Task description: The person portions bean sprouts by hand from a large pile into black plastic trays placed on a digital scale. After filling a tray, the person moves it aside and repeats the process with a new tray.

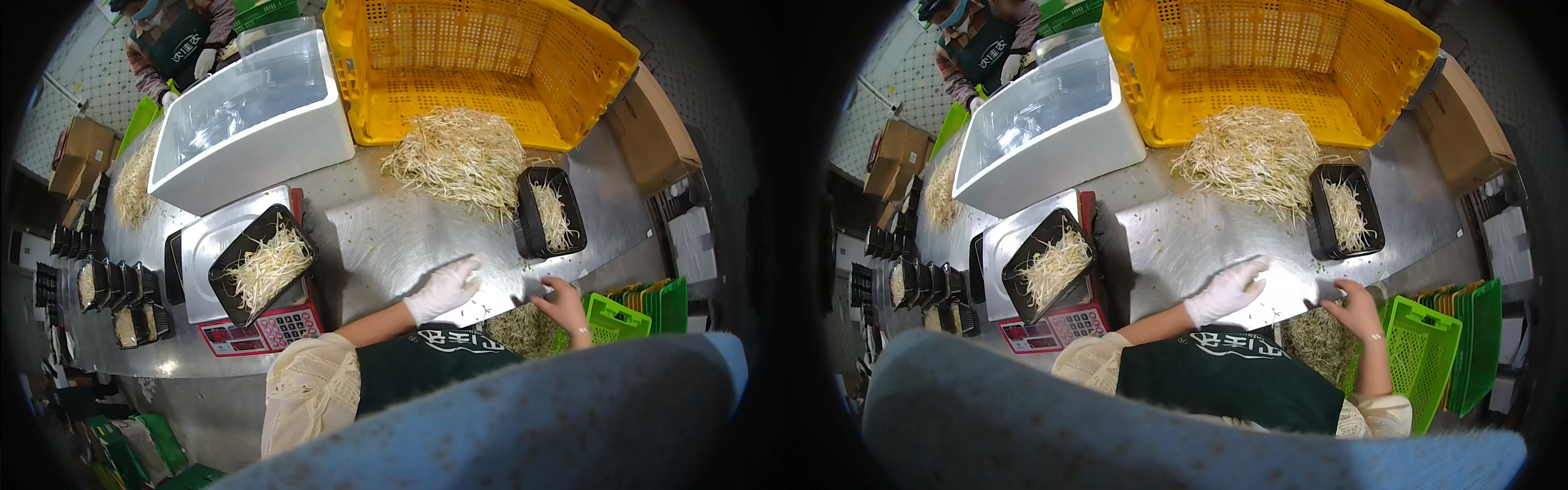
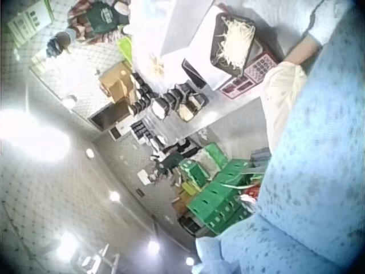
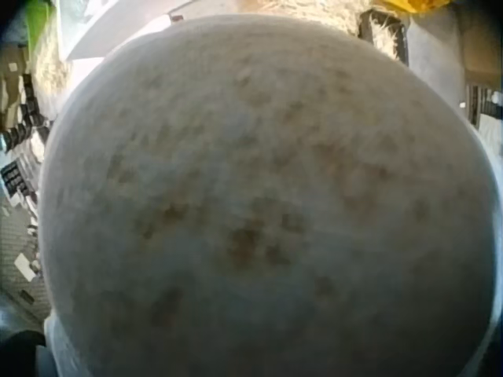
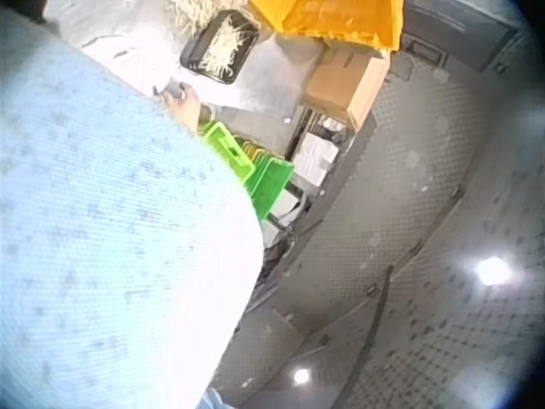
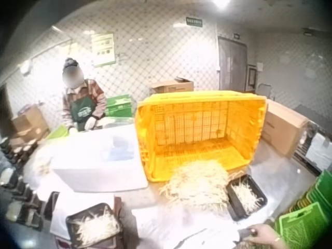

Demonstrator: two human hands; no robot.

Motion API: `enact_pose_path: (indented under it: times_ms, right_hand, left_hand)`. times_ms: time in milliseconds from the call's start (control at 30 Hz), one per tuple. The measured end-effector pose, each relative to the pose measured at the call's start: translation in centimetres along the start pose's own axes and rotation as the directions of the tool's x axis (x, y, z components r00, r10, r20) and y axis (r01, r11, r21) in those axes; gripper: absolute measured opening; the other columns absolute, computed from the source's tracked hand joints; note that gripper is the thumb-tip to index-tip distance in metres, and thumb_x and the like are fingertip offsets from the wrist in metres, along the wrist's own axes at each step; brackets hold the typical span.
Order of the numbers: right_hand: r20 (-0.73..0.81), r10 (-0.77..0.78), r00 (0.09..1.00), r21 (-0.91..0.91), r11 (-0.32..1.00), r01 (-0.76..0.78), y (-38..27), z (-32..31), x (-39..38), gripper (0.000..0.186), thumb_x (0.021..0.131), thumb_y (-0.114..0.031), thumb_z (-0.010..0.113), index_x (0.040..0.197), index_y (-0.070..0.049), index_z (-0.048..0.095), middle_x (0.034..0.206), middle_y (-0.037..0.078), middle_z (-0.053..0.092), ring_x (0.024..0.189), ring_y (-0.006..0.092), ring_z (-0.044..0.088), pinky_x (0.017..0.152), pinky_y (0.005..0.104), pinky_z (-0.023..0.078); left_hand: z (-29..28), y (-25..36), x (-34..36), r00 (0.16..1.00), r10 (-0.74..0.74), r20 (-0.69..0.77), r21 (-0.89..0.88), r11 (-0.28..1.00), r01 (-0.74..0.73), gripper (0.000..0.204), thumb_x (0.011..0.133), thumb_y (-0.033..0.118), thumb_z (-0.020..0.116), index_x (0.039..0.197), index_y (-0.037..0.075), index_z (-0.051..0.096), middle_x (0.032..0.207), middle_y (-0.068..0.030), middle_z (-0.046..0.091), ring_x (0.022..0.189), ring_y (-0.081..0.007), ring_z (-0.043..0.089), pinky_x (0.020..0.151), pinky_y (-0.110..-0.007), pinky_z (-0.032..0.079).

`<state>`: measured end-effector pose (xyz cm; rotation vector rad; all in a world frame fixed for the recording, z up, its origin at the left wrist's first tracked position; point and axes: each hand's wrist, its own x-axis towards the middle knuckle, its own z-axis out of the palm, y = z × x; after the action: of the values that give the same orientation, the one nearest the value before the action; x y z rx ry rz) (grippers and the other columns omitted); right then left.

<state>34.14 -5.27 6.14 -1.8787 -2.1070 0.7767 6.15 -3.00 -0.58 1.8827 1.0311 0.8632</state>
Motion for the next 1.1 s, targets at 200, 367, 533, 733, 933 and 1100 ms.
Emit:
enact_pose_path:
  times_ms: [200, 367, 533, 733, 933, 1100]
  right_hand:
    - [-0.193, -0.434, 0.88, -0.151, 0.899, 0.411, -10.7, 6.1, 18.0, 0.065, 0.07, -0.023, 0.069, 0.125, 0.0, 0.042, 0.126, 0.019, 0.045, 0.117, 0.0329, 0.042, 0.1, 0.0377, 0.033]
    - [-0.199, -0.428, 0.881, -0.547, 0.795, 0.263, -13.5, 8.5, 26.3, 0.091, 0.059, -0.037, 0.074, 0.134, -0.005, 0.032, 0.129, 0.022, 0.04, 0.118, 0.0364, 0.039, 0.1, 0.044, 0.03]
    - [0.01, -0.28, 0.96, -0.54, 0.807, 0.241, -14.4, 6.3, 30.3, 0.099, 0.055, -0.039, 0.074, 0.137, -0.009, 0.027, 0.127, 0.021, 0.039, 0.116, 0.0349, 0.041, 0.1, 0.0429, 0.03]
    - [-0.095, -0.476, 0.874, -0.584, 0.738, 0.338, -13.2, 7.4, 30.9, 0.09, 0.055, -0.035, 0.074, 0.132, -0.01, 0.033, 0.122, 0.018, 0.045, 0.111, 0.0349, 0.045, 0.097, 0.0432, 0.034]
    - [-0.193, -0.315, 0.929, -0.38, 0.897, 0.226, -11.6, 5.1, 29.1, 0.078, 0.057, -0.028, 0.071, 0.126, -0.009, 0.041, 0.112, 0.015, 0.049, 0.104, 0.0325, 0.05, 0.091, 0.0417, 0.04]
    - [-0.455, -0.218, 0.863, 0.177, 0.928, 0.328, -8.3, 1.9, 29.5, 0.069, 0.057, -0.017, 0.069, 0.12, -0.004, 0.044, 0.107, 0.017, 0.054, 0.089, 0.0267, 0.057, 0.078, 0.0367, 0.048]
  left_hand:
    - [-6.9, -2.5, -5.2, 0.874, -0.114, -0.472, 0.441, 0.828, 0.346, 0.047, 0.077, 0.01, 0.057, 0.121, -0.003, 0.047, 0.119, -0.0195, 0.05, 0.113, -0.0338, 0.047, 0.096, -0.039, 0.036]
    - [-6.3, -4.0, -6.9, 0.85, 0.006, -0.526, 0.547, 0.768, 0.333, 0.054, 0.074, 0.012, 0.059, 0.125, -0.002, 0.044, 0.123, -0.0183, 0.044, 0.117, -0.0344, 0.041, 0.1, -0.042, 0.03]
    - [-7.7, -4.4, -5.9, 0.888, -0.019, -0.459, 0.602, 0.729, 0.327, 0.054, 0.079, 0.019, 0.055, 0.125, -0.004, 0.042, 0.123, -0.019, 0.045, 0.116, -0.0332, 0.041, 0.101, -0.043, 0.029]
    - [-3.1, -5.1, -1.2, 0.942, 0.241, 0.233, 0.423, 0.847, -0.321, 0.04, 0.082, 0.017, 0.051, 0.121, 0.01, 0.049, 0.128, -0.0116, 0.045, 0.121, -0.0324, 0.04, 0.102, -0.044, 0.031]
    - [0.0, -0.5, 0.2, 0.944, -0.014, 0.329, -0.043, 0.999, 0.03, 0.027, 0.083, 0.02, 0.055, 0.109, 0.014, 0.059, 0.112, -0.0081, 0.06, 0.094, -0.0238, 0.061, 0.085, -0.033, 0.047]
    - [-3.6, -1.4, -2.9, 0.977, -0.186, -0.1, -0.145, 0.975, 0.171, 0.027, 0.086, 0.01, 0.051, 0.111, 0.002, 0.058, 0.115, -0.0099, 0.059, 0.102, -0.0192, 0.058, 0.089, -0.027, 0.044]
